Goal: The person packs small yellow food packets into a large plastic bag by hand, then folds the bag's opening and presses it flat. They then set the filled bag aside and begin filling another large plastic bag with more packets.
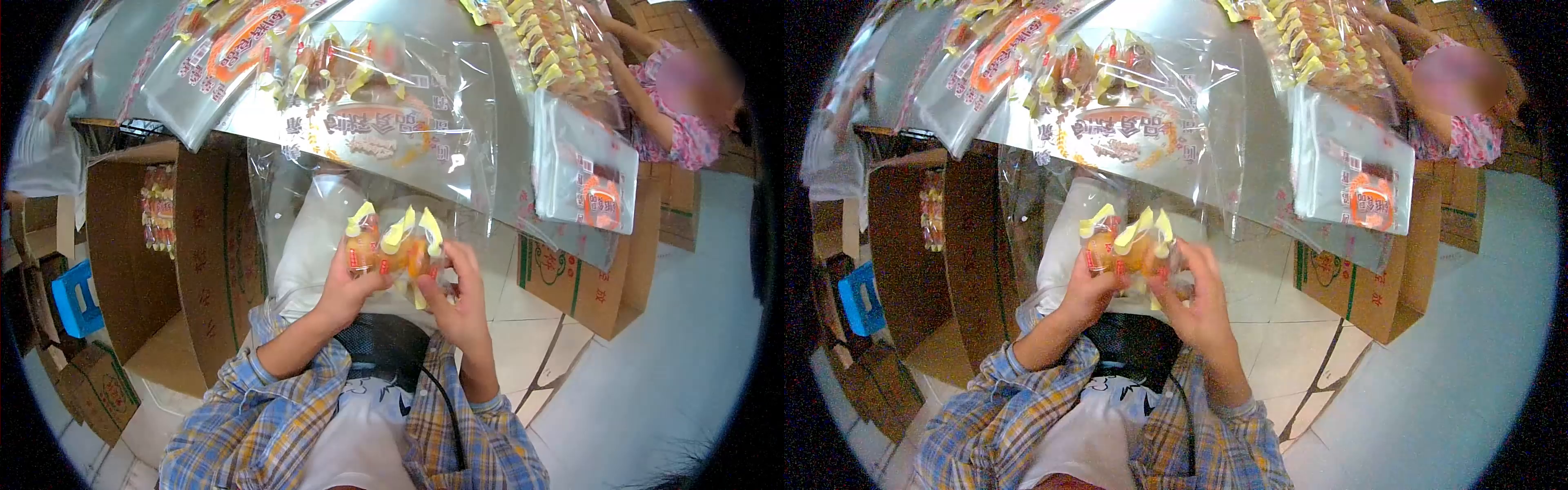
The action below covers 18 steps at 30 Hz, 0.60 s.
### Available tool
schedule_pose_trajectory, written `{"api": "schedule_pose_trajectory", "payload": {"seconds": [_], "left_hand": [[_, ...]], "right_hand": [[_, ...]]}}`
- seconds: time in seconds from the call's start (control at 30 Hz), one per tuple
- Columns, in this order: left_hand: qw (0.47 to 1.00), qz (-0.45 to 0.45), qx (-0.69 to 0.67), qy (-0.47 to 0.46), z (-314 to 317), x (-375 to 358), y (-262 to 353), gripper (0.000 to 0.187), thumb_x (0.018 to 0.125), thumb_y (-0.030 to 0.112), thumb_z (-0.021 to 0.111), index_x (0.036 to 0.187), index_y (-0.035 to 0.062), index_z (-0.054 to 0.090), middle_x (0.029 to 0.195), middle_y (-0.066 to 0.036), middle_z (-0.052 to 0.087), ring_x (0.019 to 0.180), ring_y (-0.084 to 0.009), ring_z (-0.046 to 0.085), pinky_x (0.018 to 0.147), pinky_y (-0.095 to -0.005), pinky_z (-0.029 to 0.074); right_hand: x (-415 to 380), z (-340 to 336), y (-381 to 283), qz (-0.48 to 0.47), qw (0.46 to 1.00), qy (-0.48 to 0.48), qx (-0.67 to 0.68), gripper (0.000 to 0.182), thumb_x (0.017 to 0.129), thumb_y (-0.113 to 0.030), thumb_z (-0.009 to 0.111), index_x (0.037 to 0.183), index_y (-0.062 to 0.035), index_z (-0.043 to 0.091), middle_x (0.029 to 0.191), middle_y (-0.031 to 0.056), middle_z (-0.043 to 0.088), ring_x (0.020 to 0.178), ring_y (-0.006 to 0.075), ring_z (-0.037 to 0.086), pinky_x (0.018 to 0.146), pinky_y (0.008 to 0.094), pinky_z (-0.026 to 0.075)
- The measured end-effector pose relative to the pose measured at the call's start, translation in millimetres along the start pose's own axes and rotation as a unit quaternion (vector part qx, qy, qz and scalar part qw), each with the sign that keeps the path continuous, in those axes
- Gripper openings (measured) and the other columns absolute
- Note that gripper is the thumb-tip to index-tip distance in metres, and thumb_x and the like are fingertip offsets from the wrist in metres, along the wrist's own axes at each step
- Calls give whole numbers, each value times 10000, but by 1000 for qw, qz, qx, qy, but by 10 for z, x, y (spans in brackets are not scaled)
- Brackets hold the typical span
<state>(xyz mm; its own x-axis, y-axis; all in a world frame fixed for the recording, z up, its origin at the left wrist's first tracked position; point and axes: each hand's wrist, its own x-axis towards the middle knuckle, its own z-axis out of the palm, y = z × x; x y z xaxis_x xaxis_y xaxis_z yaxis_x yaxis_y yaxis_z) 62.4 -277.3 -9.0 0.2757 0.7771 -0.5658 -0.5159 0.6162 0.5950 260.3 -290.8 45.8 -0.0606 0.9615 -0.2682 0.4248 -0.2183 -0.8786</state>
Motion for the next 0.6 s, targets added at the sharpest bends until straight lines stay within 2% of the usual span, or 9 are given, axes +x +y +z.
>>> {"api": "schedule_pose_trajectory", "payload": {"seconds": [0.07,0.1,0.17,0.2,0.33,0.43,0.47,0.57,0.6], "left_hand": [[998,5,-55,-8,-18,20,30,900,751,-94,640,1578,10,302,1419,-122,537,1305,-244,559,1076,-372,477],[996,8,-82,-12,-21,30,50,898,750,-96,632,1579,7,303,1424,-128,536,1312,-253,557,1081,-376,475],[996,24,-89,-11,8,30,105,893,746,-102,618,1577,6,309,1433,-135,533,1325,-268,552,1095,-381,467],[995,32,-92,-11,15,30,122,891,744,-105,611,1576,5,313,1437,-139,532,1331,-276,549,1102,-384,463],[995,-25,-95,-23,14,23,118,904,751,-120,598,1589,28,293,1457,-143,514,1361,-281,526,1124,-397,449],[989,-27,-134,-55,26,-21,45,924,752,-131,598,1600,43,274,1482,-138,490,1378,-282,512,1140,-407,436],[989,-26,-131,-60,-18,-15,15,931,752,-134,600,1602,47,268,1492,-138,481,1382,-282,510,1145,-411,431],[992,-14,-112,-56,-29,-29,-19,957,724,-61,626,1604,65,271,1480,-142,503,1369,-291,525,1149,-422,435],[993,-8,-105,-52,-22,-40,-26,969,710,-23,638,1603,71,276,1470,-145,519,1361,-296,534,1148,-426,439]], "right_hand": [[-91,9,228,45,996,-10,79,713,981,-194,728,1555,-65,324,1424,136,548,1228,209,597,910,344,555],[-124,3,212,58,978,-2,201,660,991,-187,705,1538,-59,359,1424,134,551,1233,210,594,938,350,544],[-160,-8,172,77,897,12,435,560,1012,-173,660,1505,-46,428,1424,130,557,1242,212,590,994,362,520],[-157,-53,206,77,875,-33,477,486,1037,-144,591,1488,-32,448,1394,128,581,1242,203,589,1050,367,487],[-102,54,146,95,926,-33,363,521,1044,-95,539,1529,-15,363,1374,136,593,1223,217,605,1012,354,515],[-107,154,195,-32,980,33,194,510,1039,-74,543,1517,-14,376,1337,131,601,1197,207,612,922,327,551],[-113,178,171,-36,972,58,224,535,1023,-50,570,1514,-7,363,1292,124,606,1187,209,615,848,312,572],[-164,302,352,-119,968,133,177,530,1007,-40,573,1509,-12,402,1376,182,580,1223,231,590,970,338,514],[-136,267,334,-160,972,132,106,503,990,-31,600,1474,-28,464,1343,172,596,1178,236,620,921,332,538]]}}
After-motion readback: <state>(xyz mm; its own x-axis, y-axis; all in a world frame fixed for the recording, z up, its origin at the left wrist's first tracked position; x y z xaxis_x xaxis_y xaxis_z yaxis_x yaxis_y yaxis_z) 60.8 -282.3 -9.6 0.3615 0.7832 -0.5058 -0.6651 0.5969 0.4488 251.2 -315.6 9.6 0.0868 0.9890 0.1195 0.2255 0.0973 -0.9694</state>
